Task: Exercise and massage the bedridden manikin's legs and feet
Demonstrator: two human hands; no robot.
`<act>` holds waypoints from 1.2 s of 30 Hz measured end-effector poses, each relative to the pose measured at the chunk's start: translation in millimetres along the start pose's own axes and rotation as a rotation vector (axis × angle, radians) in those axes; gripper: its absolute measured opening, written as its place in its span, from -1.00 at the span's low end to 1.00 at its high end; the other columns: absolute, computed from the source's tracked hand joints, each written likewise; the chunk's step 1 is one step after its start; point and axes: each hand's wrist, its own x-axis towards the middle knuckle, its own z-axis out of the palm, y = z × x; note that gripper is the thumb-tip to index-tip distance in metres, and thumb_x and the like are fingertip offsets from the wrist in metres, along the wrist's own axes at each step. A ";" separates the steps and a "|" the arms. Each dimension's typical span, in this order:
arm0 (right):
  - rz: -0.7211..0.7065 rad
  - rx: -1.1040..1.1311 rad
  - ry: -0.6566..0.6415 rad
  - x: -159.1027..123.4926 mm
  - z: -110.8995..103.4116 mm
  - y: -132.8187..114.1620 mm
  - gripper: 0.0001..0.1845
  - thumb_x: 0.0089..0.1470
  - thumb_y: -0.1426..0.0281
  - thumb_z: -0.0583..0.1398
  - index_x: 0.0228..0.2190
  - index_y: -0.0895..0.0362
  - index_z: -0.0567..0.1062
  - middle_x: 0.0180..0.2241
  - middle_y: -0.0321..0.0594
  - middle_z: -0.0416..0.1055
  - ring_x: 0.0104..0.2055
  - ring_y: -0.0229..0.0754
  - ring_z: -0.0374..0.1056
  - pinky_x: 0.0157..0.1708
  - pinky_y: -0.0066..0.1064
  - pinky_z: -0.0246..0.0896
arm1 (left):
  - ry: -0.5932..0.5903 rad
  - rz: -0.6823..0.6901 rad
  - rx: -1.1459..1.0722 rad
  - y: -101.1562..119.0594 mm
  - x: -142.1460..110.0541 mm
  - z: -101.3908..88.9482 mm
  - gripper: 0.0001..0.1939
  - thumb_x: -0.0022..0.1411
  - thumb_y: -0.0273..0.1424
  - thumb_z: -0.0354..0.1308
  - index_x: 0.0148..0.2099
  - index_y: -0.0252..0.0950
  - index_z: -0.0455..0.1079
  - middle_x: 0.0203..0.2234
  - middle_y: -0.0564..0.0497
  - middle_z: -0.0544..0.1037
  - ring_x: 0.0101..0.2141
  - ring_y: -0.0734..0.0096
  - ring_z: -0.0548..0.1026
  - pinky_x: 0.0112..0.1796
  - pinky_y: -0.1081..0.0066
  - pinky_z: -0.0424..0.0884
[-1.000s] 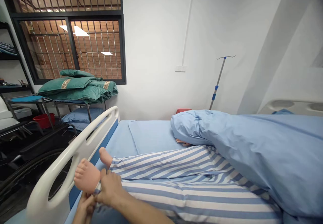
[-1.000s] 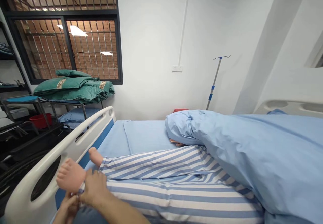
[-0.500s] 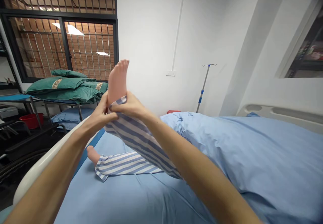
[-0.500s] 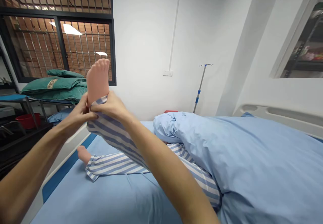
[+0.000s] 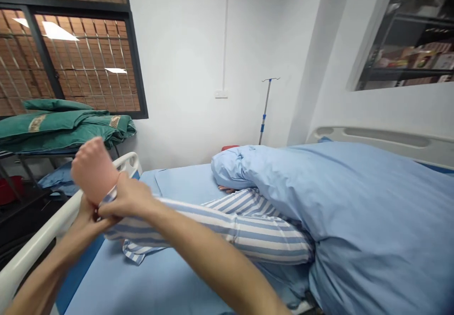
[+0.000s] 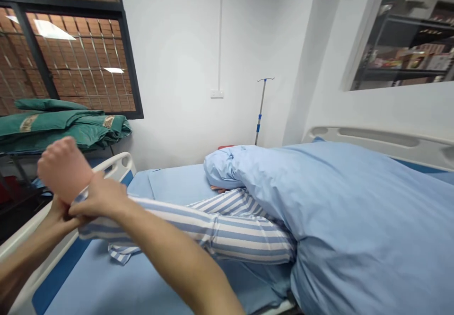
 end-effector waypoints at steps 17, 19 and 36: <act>0.217 -0.248 -0.432 -39.6 283.6 86.4 -0.25 -0.41 0.19 0.28 -0.12 0.20 0.24 -0.19 0.00 0.38 -0.19 0.10 0.37 -0.28 -0.07 0.31 | 0.247 -0.785 -0.654 -270.6 -154.3 31.1 -0.18 -0.65 -0.51 0.34 -0.13 -0.12 0.37 -0.55 0.10 0.56 -0.33 -0.07 0.51 -0.40 0.23 0.48; 0.246 -0.255 -0.442 -42.7 293.9 89.5 -0.25 -0.41 0.18 0.28 -0.12 0.21 0.24 -0.19 0.01 0.38 -0.20 0.10 0.37 -0.29 -0.07 0.31 | 0.272 -0.806 -0.669 -284.8 -165.5 34.8 -0.17 -0.61 -0.50 0.36 -0.10 -0.13 0.35 -0.53 0.11 0.56 -0.36 -0.01 0.52 -0.41 0.26 0.48; -0.072 -0.147 -0.446 0.4 241.4 32.2 -0.80 -0.17 0.23 0.18 -0.43 0.03 0.37 -0.35 -0.27 0.43 -0.24 -0.15 0.39 -0.40 -0.41 0.33 | 0.251 -0.688 -0.587 -221.9 -136.5 24.6 -0.20 -0.60 -0.44 0.39 -0.11 -0.15 0.37 -0.44 0.09 0.58 -0.25 0.04 0.49 -0.39 0.35 0.48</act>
